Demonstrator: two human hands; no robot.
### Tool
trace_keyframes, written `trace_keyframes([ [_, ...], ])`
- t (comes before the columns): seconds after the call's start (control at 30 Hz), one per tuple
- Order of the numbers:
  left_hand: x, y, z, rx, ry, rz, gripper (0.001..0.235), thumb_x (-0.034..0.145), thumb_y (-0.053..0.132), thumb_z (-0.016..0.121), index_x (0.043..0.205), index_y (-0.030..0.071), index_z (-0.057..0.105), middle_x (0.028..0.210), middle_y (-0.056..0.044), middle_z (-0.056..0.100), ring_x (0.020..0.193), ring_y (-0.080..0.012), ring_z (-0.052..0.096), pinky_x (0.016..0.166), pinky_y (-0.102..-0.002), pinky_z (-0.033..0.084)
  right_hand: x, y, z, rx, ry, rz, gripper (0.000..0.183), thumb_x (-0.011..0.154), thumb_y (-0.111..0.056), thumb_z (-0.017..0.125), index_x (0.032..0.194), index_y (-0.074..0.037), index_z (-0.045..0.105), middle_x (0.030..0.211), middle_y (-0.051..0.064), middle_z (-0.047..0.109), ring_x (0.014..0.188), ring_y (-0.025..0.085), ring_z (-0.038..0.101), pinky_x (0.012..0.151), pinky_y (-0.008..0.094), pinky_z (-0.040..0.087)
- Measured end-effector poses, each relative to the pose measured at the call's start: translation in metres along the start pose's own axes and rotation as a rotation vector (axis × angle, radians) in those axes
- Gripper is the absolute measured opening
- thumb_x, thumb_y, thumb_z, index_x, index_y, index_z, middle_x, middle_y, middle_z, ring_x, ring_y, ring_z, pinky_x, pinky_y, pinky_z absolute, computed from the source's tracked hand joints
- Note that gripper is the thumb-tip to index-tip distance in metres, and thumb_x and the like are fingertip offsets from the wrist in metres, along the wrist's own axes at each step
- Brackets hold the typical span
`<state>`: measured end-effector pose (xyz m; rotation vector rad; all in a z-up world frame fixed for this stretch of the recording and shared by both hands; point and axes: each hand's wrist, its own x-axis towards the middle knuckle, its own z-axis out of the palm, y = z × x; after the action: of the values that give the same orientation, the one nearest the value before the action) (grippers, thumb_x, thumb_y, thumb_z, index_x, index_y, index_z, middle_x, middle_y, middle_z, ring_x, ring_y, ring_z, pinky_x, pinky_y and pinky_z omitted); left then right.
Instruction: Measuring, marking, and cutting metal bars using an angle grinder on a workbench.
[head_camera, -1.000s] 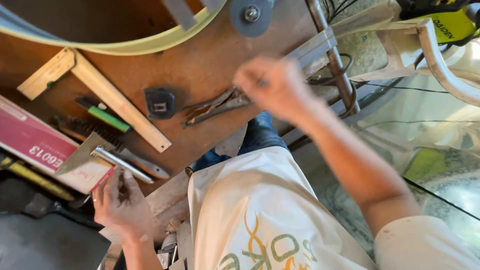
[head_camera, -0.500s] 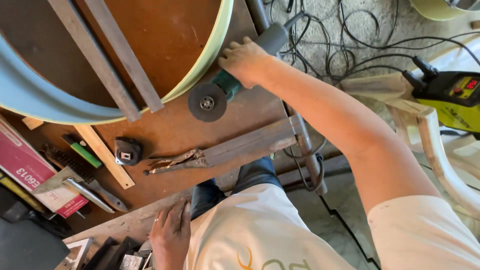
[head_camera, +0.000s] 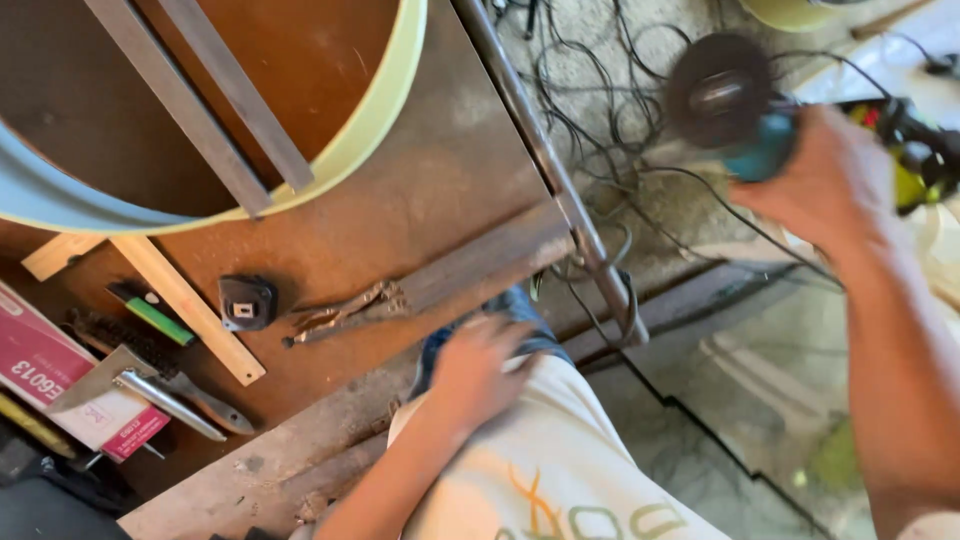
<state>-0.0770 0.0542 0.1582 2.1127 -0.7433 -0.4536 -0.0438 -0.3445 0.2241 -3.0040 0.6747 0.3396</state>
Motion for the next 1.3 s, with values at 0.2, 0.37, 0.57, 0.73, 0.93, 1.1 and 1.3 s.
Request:
trace_keyframes([
  [0.2, 0.026, 0.133, 0.130, -0.427, -0.384, 0.270, 0.098, 0.062, 0.064, 0.083, 0.132, -0.001, 0.061, 0.120, -0.024, 0.070, 0.113, -0.0410, 0.067, 0.096, -0.048, 0.053, -0.194, 0.015, -0.011, 0.809, 0.247, 0.216, 0.058, 0.080, -0.021, 0.091, 0.126, -0.006, 0.059, 0.114, 0.007, 0.069, 0.099, 0.017, 0.066, 0.090, 0.037, 0.054],
  [0.37, -0.032, 0.176, 0.203, -0.754, -0.682, 0.020, 0.087, 0.060, 0.053, 0.086, 0.118, -0.007, 0.064, 0.104, -0.021, 0.074, 0.097, -0.0368, 0.072, 0.084, -0.045, 0.058, -0.312, 0.069, 0.030, 1.278, 0.210, 0.345, 0.050, 0.094, -0.033, 0.083, 0.125, -0.001, 0.058, 0.115, 0.010, 0.063, 0.103, 0.019, 0.064, 0.091, 0.040, 0.054],
  [0.57, -0.016, 0.144, 0.229, -1.253, -1.193, -0.164, 0.056, 0.065, 0.040, 0.087, 0.094, -0.005, 0.073, 0.086, -0.011, 0.073, 0.080, -0.0250, 0.071, 0.071, -0.040, 0.060, -0.306, 0.076, 0.078, 2.080, 0.038, 0.268, 0.082, 0.107, -0.069, 0.048, 0.141, 0.006, 0.054, 0.110, 0.022, 0.066, 0.094, 0.031, 0.062, 0.087, 0.044, 0.053],
  [0.73, 0.022, 0.136, 0.247, -1.115, -1.144, -0.300, 0.061, 0.065, 0.047, 0.089, 0.099, -0.003, 0.074, 0.091, -0.010, 0.074, 0.082, -0.0221, 0.070, 0.074, -0.038, 0.060, -0.247, 0.080, 0.100, 2.406, 0.035, 0.370, 0.081, 0.112, -0.069, 0.042, 0.143, 0.006, 0.049, 0.109, 0.023, 0.063, 0.099, 0.034, 0.065, 0.087, 0.049, 0.055],
  [0.93, 0.059, 0.132, 0.257, -0.972, -0.859, -0.306, 0.085, 0.060, 0.055, 0.089, 0.119, -0.002, 0.069, 0.106, -0.010, 0.073, 0.096, -0.0207, 0.070, 0.085, -0.035, 0.058, -0.189, 0.096, 0.113, 2.362, -0.106, 0.361, 0.080, 0.112, -0.073, 0.041, 0.144, 0.000, 0.047, 0.112, 0.020, 0.065, 0.094, 0.032, 0.064, 0.083, 0.046, 0.054],
  [1.1, 0.096, 0.119, 0.228, -0.785, -0.902, -0.241, 0.084, 0.063, 0.057, 0.093, 0.118, -0.002, 0.069, 0.111, -0.017, 0.072, 0.102, -0.0264, 0.068, 0.088, -0.037, 0.057, -0.159, 0.100, 0.102, 2.078, -0.315, 0.412, 0.071, 0.090, -0.039, 0.076, 0.148, -0.005, 0.053, 0.111, 0.013, 0.069, 0.096, 0.025, 0.070, 0.086, 0.044, 0.059],
  [1.3, 0.114, 0.003, 0.093, 0.404, 0.156, 0.155, 0.069, 0.073, 0.064, 0.080, 0.112, 0.009, 0.062, 0.116, -0.015, 0.061, 0.106, -0.0368, 0.061, 0.090, -0.049, 0.052, -0.146, 0.139, 0.117, 1.405, -0.246, 0.717, 0.055, 0.073, -0.008, 0.083, 0.125, -0.008, 0.063, 0.097, 0.005, 0.071, 0.078, 0.023, 0.071, 0.068, 0.039, 0.060],
])
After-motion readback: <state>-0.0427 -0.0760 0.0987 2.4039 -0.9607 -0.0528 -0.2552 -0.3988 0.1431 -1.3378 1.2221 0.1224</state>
